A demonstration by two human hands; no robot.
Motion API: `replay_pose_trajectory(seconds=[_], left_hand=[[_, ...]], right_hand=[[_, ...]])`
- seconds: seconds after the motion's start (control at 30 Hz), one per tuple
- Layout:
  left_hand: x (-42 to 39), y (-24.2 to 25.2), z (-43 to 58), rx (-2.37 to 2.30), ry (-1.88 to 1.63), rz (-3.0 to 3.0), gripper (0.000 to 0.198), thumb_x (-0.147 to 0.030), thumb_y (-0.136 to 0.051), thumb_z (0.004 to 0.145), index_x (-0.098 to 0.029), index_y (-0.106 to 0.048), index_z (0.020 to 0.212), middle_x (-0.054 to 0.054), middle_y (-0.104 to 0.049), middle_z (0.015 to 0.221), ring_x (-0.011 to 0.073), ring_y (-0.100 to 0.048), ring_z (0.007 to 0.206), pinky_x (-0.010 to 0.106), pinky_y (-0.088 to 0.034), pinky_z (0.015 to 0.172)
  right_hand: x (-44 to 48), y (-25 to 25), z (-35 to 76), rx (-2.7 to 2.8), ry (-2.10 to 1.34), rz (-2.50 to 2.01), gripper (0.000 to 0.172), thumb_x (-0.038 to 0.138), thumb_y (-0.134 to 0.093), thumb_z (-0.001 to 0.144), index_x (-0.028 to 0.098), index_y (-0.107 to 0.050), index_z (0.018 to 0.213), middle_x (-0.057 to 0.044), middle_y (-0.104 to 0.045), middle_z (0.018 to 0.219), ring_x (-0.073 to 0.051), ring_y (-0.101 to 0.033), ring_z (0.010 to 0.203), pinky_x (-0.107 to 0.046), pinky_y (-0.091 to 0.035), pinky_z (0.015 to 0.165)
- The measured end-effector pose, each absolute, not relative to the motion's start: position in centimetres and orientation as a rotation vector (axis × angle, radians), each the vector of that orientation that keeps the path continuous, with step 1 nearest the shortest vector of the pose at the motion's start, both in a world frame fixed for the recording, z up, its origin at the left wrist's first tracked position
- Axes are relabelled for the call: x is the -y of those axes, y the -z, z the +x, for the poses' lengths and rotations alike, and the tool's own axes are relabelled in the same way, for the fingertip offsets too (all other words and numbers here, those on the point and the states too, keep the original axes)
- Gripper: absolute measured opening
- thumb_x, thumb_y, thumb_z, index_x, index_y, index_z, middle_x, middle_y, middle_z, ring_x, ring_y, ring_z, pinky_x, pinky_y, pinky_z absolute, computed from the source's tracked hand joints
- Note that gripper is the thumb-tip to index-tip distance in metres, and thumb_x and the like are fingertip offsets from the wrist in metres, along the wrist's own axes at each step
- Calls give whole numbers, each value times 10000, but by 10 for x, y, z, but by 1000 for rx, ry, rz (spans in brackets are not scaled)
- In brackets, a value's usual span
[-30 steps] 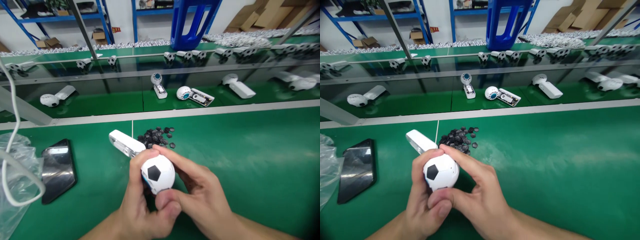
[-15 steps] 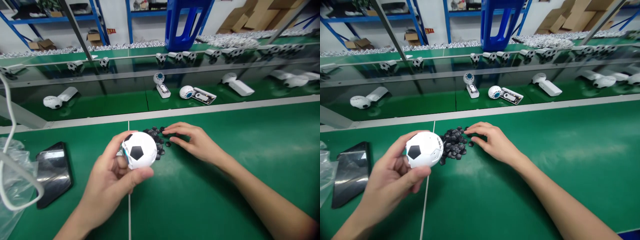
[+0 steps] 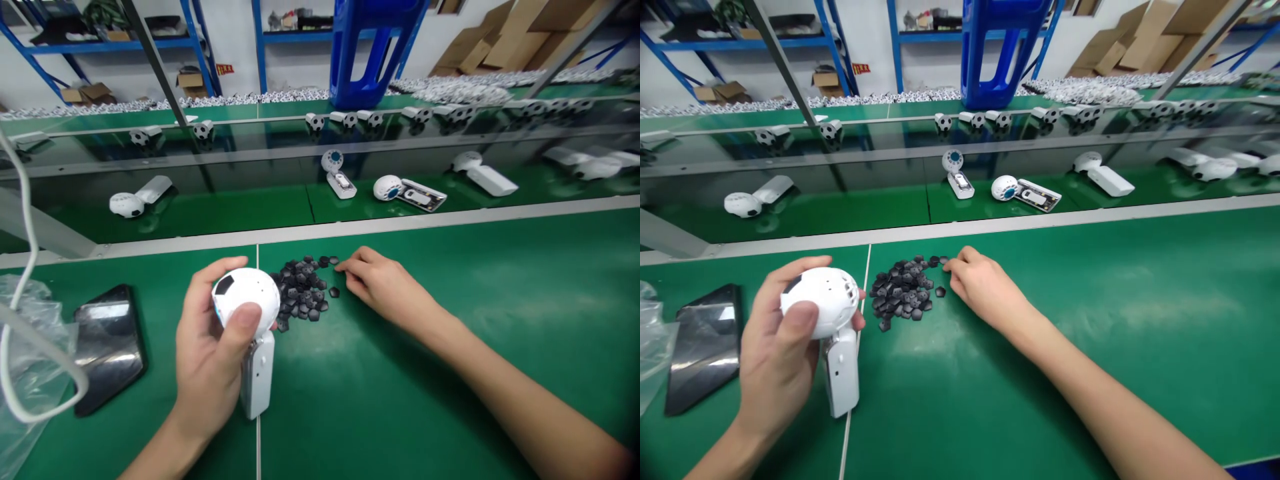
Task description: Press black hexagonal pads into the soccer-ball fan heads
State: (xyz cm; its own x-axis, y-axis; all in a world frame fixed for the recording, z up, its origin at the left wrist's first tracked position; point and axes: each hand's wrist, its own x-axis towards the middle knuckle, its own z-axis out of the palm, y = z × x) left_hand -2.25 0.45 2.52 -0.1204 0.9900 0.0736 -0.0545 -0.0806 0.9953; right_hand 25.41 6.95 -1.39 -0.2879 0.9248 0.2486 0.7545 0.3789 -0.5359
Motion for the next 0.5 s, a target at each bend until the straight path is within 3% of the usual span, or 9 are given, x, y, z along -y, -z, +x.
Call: replay_pose_trajectory(seconds=[0.1,0.2,0.27,0.37,0.5], left_hand=[[-5,-17,-23,-1201,-1344,1251,531,-598,-748,981,-311,-634,1412,57,-697,1144,224,-696,860,285,-561,618],[-4,-8,-26,-1143,-1278,1373,522,-567,-678,1034,-352,-601,1503,62,-641,1377,258,-672,1079,338,-597,842],[-1,-5,-27,-1096,-1223,1455,509,-524,-635,1071,-380,-557,1553,53,-626,1432,261,-673,1094,364,-597,900],[3,-8,-26,-1030,-1180,1569,499,-471,-566,1118,-406,-488,1606,54,-639,1442,261,-699,1065,386,-607,901],[6,-15,-23,-942,-1148,1710,525,-447,-539,1136,-408,-421,1646,53,-670,1384,243,-712,1007,381,-615,870]], right_hand=[[-62,5,248,1970,-495,-1388,202,177,-649,1018,169,-849,1051,-112,-800,1004,-232,-786,787,-377,-663,727],[-44,-17,234,1811,-535,-1270,117,254,-724,1040,203,-818,1089,-53,-789,974,-176,-782,804,-284,-663,691],[-30,-32,223,1753,-542,-1115,84,192,-762,1023,246,-810,1065,-16,-788,990,-155,-777,882,-255,-656,746],[-9,-45,214,1847,-499,-796,303,3,-733,979,267,-803,1110,9,-818,1037,-152,-783,1003,-271,-660,885],[17,-41,208,2051,-184,-712,278,93,-624,1098,256,-804,1231,-7,-883,1058,-187,-804,1102,-321,-636,1072]])
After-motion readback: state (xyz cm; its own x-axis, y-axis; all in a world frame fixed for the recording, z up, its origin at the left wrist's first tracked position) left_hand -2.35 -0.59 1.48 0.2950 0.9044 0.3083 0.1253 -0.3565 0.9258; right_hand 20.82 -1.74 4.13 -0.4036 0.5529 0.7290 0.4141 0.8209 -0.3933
